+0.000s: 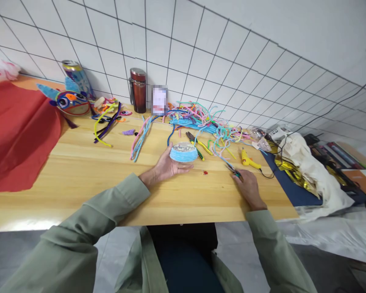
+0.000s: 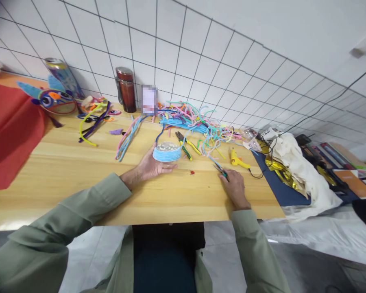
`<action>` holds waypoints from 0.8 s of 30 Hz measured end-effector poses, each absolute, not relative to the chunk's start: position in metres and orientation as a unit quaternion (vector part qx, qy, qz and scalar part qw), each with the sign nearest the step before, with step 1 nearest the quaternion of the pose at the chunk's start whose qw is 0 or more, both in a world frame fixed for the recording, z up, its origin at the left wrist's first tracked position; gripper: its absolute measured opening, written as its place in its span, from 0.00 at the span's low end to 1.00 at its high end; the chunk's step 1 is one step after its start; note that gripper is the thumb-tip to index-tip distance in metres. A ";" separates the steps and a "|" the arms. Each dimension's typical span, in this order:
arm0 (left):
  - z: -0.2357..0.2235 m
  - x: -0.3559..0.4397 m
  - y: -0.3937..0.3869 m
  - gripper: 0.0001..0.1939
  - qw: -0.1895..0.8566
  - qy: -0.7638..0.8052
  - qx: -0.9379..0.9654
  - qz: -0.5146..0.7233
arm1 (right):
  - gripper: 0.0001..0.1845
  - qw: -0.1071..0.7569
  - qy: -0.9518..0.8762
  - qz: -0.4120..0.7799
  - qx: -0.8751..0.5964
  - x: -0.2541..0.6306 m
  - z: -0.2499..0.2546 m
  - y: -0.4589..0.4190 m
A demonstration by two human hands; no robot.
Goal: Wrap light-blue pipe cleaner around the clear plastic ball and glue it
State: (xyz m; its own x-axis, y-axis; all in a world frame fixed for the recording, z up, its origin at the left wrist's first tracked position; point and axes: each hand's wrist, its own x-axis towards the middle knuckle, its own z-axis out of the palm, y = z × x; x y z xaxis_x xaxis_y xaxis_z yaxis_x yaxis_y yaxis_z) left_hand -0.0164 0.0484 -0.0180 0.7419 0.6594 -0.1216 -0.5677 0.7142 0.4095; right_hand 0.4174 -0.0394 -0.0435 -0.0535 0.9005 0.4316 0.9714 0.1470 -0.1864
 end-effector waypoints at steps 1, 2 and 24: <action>-0.018 -0.016 0.049 0.45 0.916 0.131 0.179 0.333 | 0.20 0.232 -0.718 -0.079 -0.652 0.418 -0.044 -0.040; -0.018 -0.016 0.049 0.44 0.916 0.131 0.182 0.331 | 0.19 0.235 -0.713 -0.082 -0.656 0.418 -0.045 -0.042; -0.020 -0.016 0.049 0.34 0.898 0.150 0.191 0.368 | 0.17 0.129 -0.666 0.496 -0.542 0.192 -0.107 -0.185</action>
State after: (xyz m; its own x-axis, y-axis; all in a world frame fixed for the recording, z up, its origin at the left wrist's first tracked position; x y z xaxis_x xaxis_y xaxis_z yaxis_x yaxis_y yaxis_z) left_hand -0.0158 0.0494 -0.0198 0.6844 0.7177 -0.1280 -0.6035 0.6562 0.4530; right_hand 0.1920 -0.1853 -0.1074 -0.3791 0.8500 -0.3658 0.5946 -0.0791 -0.8001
